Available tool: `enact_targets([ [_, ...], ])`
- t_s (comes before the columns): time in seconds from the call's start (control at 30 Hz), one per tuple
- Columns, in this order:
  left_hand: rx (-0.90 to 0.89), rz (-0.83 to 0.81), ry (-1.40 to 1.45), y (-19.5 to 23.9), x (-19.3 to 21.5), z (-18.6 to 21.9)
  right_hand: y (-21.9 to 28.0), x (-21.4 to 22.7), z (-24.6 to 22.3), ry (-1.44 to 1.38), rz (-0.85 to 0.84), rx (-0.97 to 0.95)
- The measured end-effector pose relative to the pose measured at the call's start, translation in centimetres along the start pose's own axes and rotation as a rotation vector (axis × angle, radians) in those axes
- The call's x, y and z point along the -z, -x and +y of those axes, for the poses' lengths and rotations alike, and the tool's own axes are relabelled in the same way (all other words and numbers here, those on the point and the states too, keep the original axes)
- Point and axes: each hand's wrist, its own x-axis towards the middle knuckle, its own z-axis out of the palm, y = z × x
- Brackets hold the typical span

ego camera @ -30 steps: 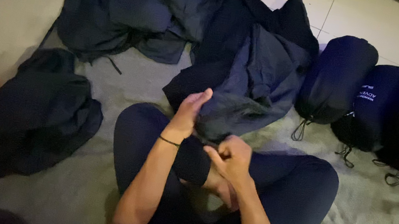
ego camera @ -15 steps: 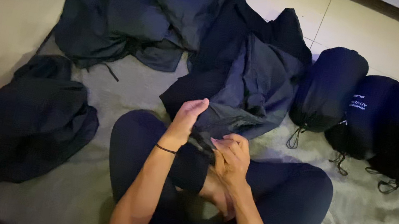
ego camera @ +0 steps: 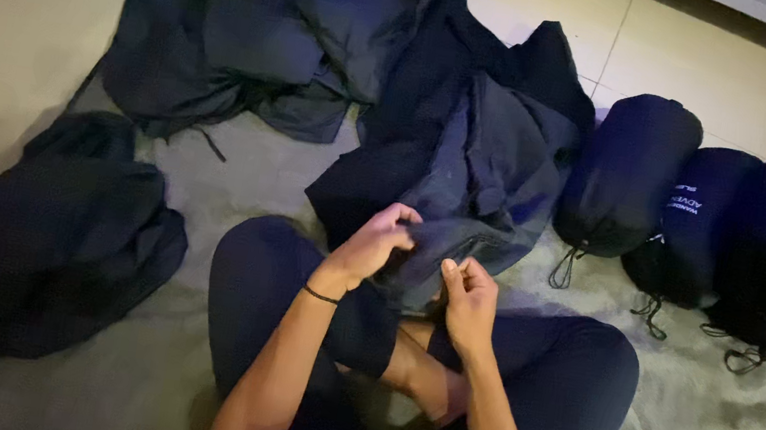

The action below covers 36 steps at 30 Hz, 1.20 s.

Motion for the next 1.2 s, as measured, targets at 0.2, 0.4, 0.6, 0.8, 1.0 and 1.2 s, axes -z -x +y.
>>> enact_targets([
  [0.2, -0.19, 0.023, -0.559, 2.2, -2.2, 3.1, 0.2, -0.2, 1.9, 0.29, -0.058, 0.111],
  [0.4, -0.306, 0.061, -0.393, 0.6, -2.4, 1.2, -0.1, 0.1, 1.3, 0.212, 0.028, 0.051],
  [0.6, -0.308, -0.028, -0.372, 1.7, -3.9, 2.3, -0.7, -0.3, 2.1, -0.126, 0.015, -0.109],
  [0.8, -0.314, 0.078, -0.486, 2.7, -3.6, 5.1, -1.7, 1.6, 4.3, -0.201, 0.091, -0.007],
  [1.0, -0.332, 0.109, -0.392, 1.7, -3.7, 2.6, -0.5, 0.7, 4.0, 0.041, 0.103, -0.026],
  [1.2, -0.249, 0.18, -0.436, 2.1, -2.9, 4.2, 0.1, -0.2, 1.6, 0.065, -0.077, 0.01],
])
